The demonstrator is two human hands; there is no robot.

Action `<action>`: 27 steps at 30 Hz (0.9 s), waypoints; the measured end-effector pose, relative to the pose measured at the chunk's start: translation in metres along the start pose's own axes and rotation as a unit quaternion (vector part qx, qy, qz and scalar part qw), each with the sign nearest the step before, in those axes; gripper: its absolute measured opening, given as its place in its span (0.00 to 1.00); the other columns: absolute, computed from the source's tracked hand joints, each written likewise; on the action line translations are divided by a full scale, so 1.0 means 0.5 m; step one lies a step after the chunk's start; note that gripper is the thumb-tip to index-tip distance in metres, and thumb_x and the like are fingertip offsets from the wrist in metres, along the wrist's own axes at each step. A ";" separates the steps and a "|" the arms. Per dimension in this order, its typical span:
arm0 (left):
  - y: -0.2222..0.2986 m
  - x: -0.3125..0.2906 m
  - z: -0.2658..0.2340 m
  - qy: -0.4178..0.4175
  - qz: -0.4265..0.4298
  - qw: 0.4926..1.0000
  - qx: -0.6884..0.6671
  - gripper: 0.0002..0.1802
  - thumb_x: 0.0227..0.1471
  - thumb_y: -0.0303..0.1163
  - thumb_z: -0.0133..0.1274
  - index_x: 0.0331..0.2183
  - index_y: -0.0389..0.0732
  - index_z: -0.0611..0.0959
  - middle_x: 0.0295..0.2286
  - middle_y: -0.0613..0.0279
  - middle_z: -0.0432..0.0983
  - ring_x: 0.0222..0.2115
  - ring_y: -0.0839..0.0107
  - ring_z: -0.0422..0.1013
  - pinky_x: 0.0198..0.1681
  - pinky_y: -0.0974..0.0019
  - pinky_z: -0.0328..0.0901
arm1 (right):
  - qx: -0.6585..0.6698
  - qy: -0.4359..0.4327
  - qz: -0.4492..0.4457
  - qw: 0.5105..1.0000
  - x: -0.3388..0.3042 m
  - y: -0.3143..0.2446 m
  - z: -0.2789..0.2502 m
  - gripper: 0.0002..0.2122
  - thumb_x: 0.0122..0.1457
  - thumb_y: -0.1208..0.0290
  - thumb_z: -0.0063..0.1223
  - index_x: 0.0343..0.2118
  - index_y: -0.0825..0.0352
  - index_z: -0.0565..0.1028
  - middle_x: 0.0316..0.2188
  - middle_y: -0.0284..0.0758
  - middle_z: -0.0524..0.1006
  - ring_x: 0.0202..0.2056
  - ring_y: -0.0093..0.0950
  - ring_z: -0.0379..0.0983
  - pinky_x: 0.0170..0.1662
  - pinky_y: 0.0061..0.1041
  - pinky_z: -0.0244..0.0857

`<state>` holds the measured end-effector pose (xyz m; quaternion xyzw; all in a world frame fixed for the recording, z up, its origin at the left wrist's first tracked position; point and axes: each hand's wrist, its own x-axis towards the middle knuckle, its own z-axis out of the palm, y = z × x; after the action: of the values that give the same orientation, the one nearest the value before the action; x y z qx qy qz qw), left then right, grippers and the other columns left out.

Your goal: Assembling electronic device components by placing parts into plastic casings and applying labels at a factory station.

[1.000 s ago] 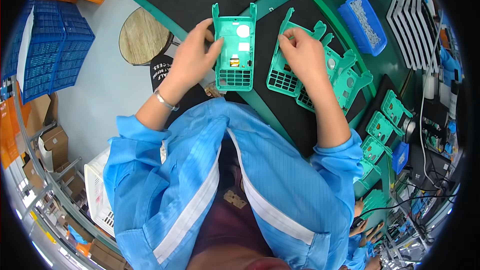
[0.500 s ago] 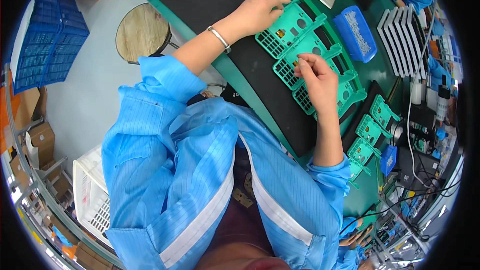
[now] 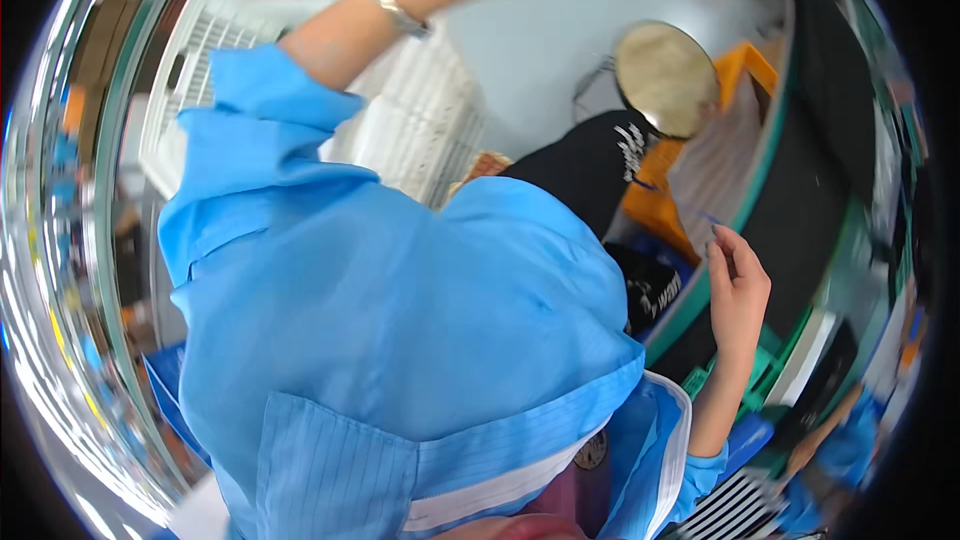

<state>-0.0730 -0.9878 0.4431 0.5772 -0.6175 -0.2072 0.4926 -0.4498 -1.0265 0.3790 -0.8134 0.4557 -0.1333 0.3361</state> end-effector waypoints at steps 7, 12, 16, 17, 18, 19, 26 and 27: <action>-0.297 -0.474 -0.393 0.153 -0.363 0.873 0.287 0.16 0.50 0.32 0.49 0.43 0.42 0.78 0.33 0.56 0.78 0.35 0.66 0.73 0.41 0.64 0.66 | 0.045 -0.165 -0.206 0.963 0.162 -0.237 0.171 0.09 0.55 0.77 0.52 0.39 0.69 0.76 0.32 0.37 0.78 0.31 0.24 0.75 0.36 0.21 0.68; -0.511 -0.814 -0.359 -0.199 -0.499 0.761 0.363 0.23 0.46 0.43 0.52 0.42 0.38 0.79 0.39 0.48 0.76 0.42 0.52 0.71 0.49 0.57 0.63 | 0.116 -0.169 -0.384 0.900 0.195 -0.428 0.353 0.08 0.51 0.81 0.52 0.36 0.68 0.77 0.31 0.39 0.77 0.32 0.34 0.75 0.36 0.26 0.68; -0.628 -0.943 -0.308 -0.207 -0.663 0.648 0.313 0.30 0.49 0.55 0.46 0.36 0.36 0.83 0.40 0.47 0.76 0.44 0.51 0.71 0.50 0.56 0.62 | 0.111 -0.152 -0.514 0.837 0.196 -0.501 0.479 0.11 0.47 0.81 0.54 0.35 0.67 0.76 0.34 0.38 0.76 0.39 0.36 0.73 0.42 0.31 0.67; -0.650 -0.982 -0.284 -0.191 -0.701 0.625 0.287 0.34 0.51 0.59 0.41 0.41 0.36 0.80 0.43 0.46 0.74 0.46 0.51 0.69 0.51 0.56 0.61 | 0.118 -0.163 -0.526 0.826 0.196 -0.506 0.509 0.11 0.46 0.82 0.53 0.35 0.67 0.75 0.32 0.36 0.75 0.39 0.35 0.72 0.46 0.34 0.65; -0.675 -1.033 -0.253 -0.161 -0.715 0.621 0.278 0.35 0.55 0.57 0.36 0.44 0.35 0.78 0.44 0.46 0.73 0.47 0.51 0.69 0.52 0.55 0.60 | 0.120 -0.166 -0.530 0.823 0.200 -0.513 0.522 0.11 0.46 0.82 0.53 0.35 0.67 0.75 0.32 0.36 0.75 0.39 0.35 0.72 0.46 0.34 0.65; -0.696 -1.049 -0.223 -0.096 -0.726 0.627 0.266 0.32 0.56 0.53 0.35 0.44 0.35 0.78 0.44 0.46 0.73 0.47 0.51 0.69 0.52 0.55 0.60 | 0.084 -0.176 -0.539 0.820 0.202 -0.516 0.530 0.11 0.46 0.82 0.53 0.36 0.67 0.75 0.31 0.36 0.75 0.37 0.34 0.72 0.47 0.34 0.63; -0.749 -1.084 -0.183 0.017 -0.637 0.656 0.404 0.13 0.48 0.27 0.43 0.29 0.40 0.83 0.31 0.46 0.78 0.34 0.51 0.75 0.38 0.52 0.68 | -0.005 -0.212 -0.522 0.826 0.208 -0.545 0.561 0.11 0.48 0.79 0.52 0.36 0.63 0.76 0.22 0.33 0.75 0.28 0.32 0.71 0.44 0.35 0.64; -0.752 -1.048 -0.206 -0.012 -0.605 0.668 0.432 0.12 0.48 0.27 0.44 0.29 0.40 0.83 0.30 0.47 0.77 0.33 0.51 0.75 0.37 0.53 0.68 | -0.017 -0.212 -0.524 0.825 0.209 -0.551 0.563 0.10 0.49 0.78 0.52 0.36 0.64 0.77 0.21 0.32 0.74 0.27 0.32 0.71 0.43 0.34 0.64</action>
<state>0.1262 -0.5681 -0.0161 0.9699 -0.1587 -0.1770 -0.0530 -0.0657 -0.8947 0.3459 -0.9435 -0.1194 -0.1056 0.2906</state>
